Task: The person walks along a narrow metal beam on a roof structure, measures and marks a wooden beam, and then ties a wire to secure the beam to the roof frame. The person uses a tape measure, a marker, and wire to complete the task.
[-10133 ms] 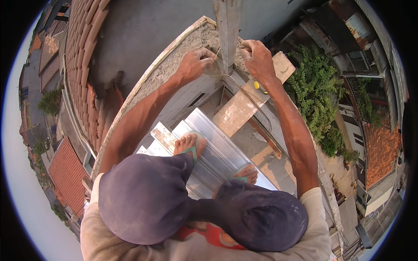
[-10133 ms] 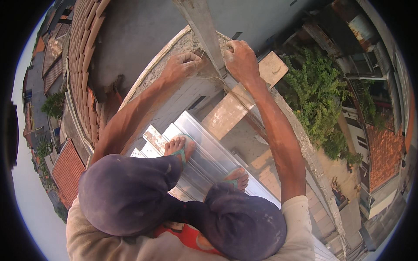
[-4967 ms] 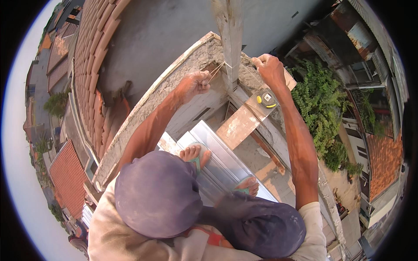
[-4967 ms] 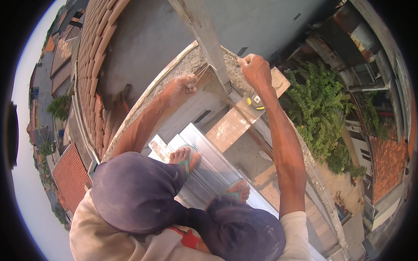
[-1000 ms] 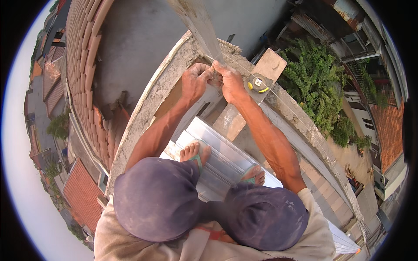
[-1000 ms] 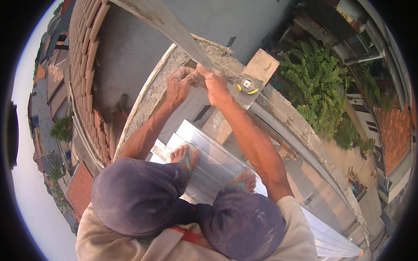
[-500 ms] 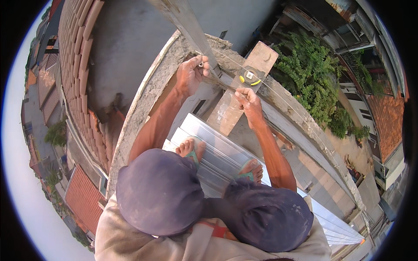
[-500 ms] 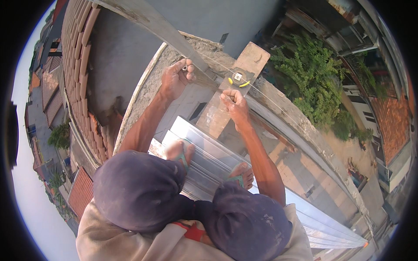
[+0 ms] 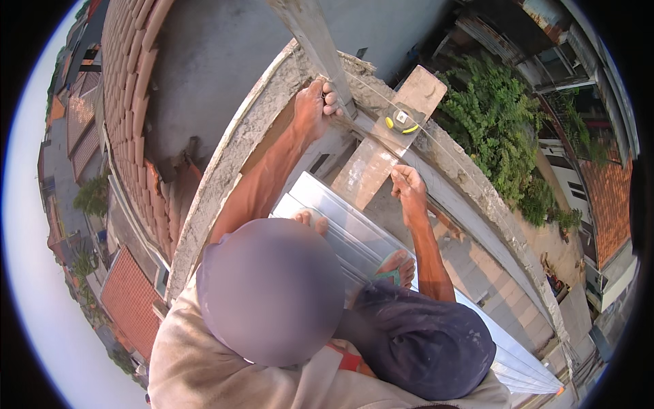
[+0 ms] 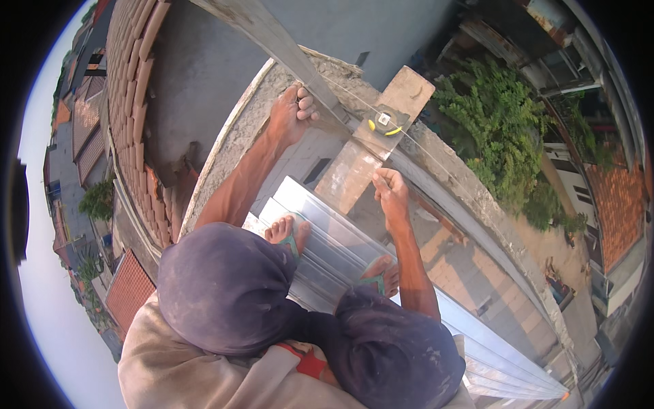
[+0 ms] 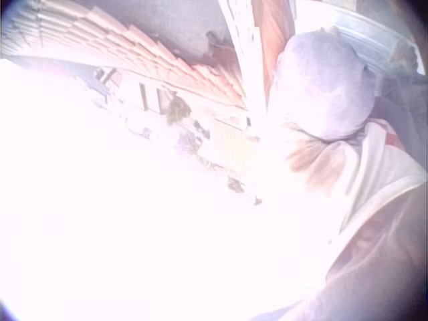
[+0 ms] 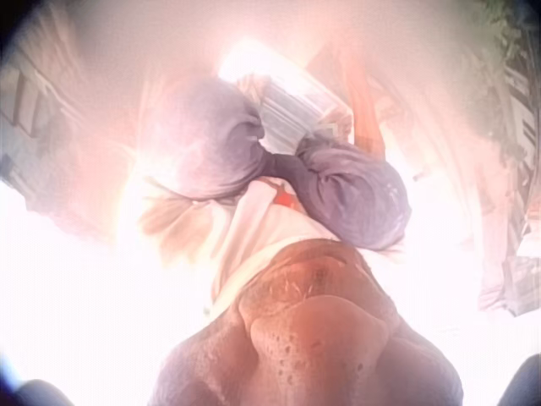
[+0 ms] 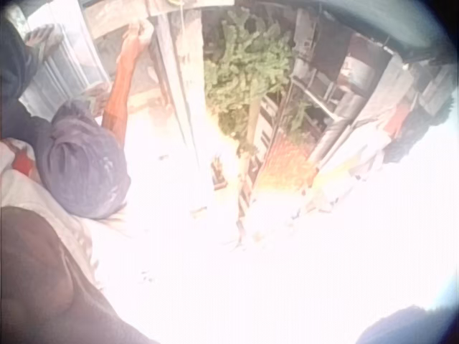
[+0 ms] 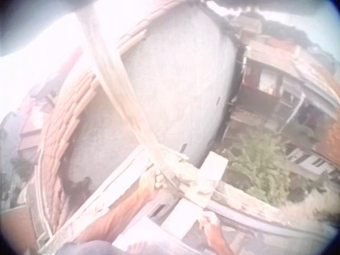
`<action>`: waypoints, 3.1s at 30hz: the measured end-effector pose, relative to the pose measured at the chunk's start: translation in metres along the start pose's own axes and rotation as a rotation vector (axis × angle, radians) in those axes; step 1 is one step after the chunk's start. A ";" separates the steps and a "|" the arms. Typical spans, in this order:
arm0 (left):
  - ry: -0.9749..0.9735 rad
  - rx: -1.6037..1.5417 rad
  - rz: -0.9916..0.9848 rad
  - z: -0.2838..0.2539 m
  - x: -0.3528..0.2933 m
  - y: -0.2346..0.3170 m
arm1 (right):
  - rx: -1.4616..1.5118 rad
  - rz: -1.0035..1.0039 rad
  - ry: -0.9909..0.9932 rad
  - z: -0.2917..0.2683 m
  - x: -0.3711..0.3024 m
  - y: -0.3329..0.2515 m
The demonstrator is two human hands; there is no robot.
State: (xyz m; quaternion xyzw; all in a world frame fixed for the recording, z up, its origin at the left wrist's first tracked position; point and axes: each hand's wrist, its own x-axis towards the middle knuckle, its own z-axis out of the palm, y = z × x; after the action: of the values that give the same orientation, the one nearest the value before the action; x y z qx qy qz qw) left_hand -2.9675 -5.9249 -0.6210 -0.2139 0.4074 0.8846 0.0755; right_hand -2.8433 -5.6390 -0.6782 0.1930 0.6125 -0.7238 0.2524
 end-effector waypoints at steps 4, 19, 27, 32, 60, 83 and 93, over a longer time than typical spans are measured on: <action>0.108 0.054 0.018 0.012 -0.002 -0.014 | -0.006 -0.051 0.032 -0.003 0.005 -0.010; 0.303 0.575 -0.156 -0.005 -0.030 -0.035 | -1.215 -0.858 0.353 -0.005 0.067 -0.067; 0.058 0.989 -0.110 -0.040 -0.102 -0.062 | -1.415 -0.642 0.074 0.005 0.111 -0.077; -0.119 1.038 -0.091 -0.021 -0.128 -0.050 | -1.421 -0.624 0.061 -0.001 0.111 -0.081; 0.014 0.557 -1.067 0.101 -0.211 0.115 | 0.320 0.130 0.748 -0.121 -0.296 -0.019; -1.276 2.250 -0.526 0.387 -0.428 0.227 | 0.321 0.883 0.600 0.076 -0.701 -0.135; -1.651 2.101 -0.459 0.493 -0.446 0.147 | 0.536 0.725 0.683 0.065 -0.774 -0.236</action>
State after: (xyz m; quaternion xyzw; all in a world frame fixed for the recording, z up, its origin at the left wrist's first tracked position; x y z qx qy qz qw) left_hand -2.7688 -5.6325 -0.0390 0.4705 0.6764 -0.0048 0.5667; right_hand -2.3652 -5.5738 -0.0252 0.6715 0.3488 -0.6176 0.2144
